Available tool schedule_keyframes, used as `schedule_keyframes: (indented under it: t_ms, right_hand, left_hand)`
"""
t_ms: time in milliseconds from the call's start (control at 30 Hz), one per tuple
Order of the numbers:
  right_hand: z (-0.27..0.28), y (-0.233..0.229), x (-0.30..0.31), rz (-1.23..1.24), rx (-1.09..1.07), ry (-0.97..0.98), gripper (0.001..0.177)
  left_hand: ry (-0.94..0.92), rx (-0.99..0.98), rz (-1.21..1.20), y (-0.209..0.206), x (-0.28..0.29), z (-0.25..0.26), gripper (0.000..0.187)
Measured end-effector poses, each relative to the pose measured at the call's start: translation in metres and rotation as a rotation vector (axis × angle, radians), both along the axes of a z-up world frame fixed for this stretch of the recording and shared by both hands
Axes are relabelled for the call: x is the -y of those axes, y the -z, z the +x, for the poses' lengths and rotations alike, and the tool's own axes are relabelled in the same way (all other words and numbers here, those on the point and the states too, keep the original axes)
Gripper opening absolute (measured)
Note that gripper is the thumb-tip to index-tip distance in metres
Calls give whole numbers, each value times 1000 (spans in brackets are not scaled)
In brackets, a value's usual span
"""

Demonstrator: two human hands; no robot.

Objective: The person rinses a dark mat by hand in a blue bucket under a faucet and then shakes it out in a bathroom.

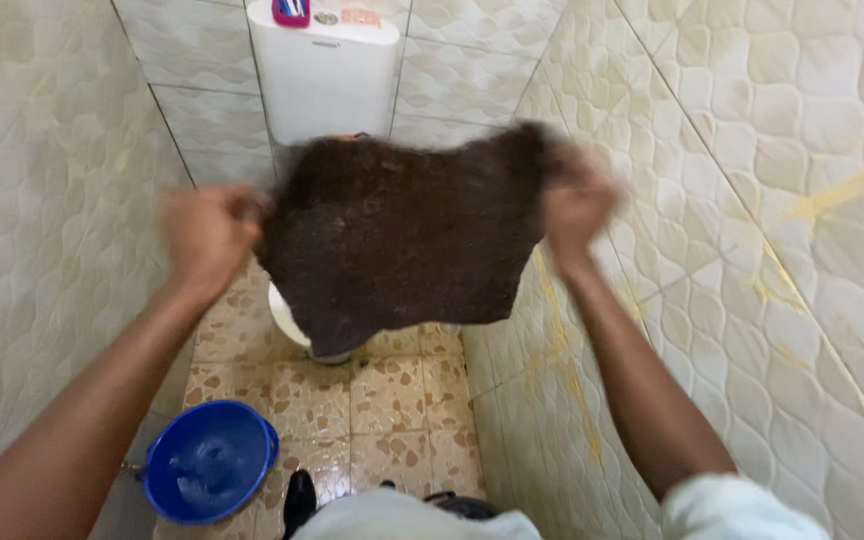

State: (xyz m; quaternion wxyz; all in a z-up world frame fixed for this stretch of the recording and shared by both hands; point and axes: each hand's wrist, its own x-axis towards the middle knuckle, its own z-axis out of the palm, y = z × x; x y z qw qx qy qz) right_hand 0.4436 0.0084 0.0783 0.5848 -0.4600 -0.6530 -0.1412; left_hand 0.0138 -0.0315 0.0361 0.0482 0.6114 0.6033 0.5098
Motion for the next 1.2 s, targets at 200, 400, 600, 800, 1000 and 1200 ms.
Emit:
schedule_keyframes:
  t_ms: [200,400,600,800,1000,1200]
  right_hand:
    - [4,34,4,-368,52,160,38]
    - [8,12,7,-336,150,153,19]
    - [3,29,25,-448,59,88,37]
    - [-1,53,20,-556,-81,-16,15]
    - [16,94,5,-644,12,-8,16]
    - [17,58,27,-422,0,182,15]
  left_hand:
    - [-68,-367,-188,62,-26,-7,10]
    - [-61,-401,54,45,-30,-16,13]
    - [-28,-296,118,65,-22,-32,6]
    - [-111,-281,-38,49,-21,-52,23]
    - [-3,-591,-83,32,-18,-57,24]
    - [61,-407,-57,4,-17,-7,26]
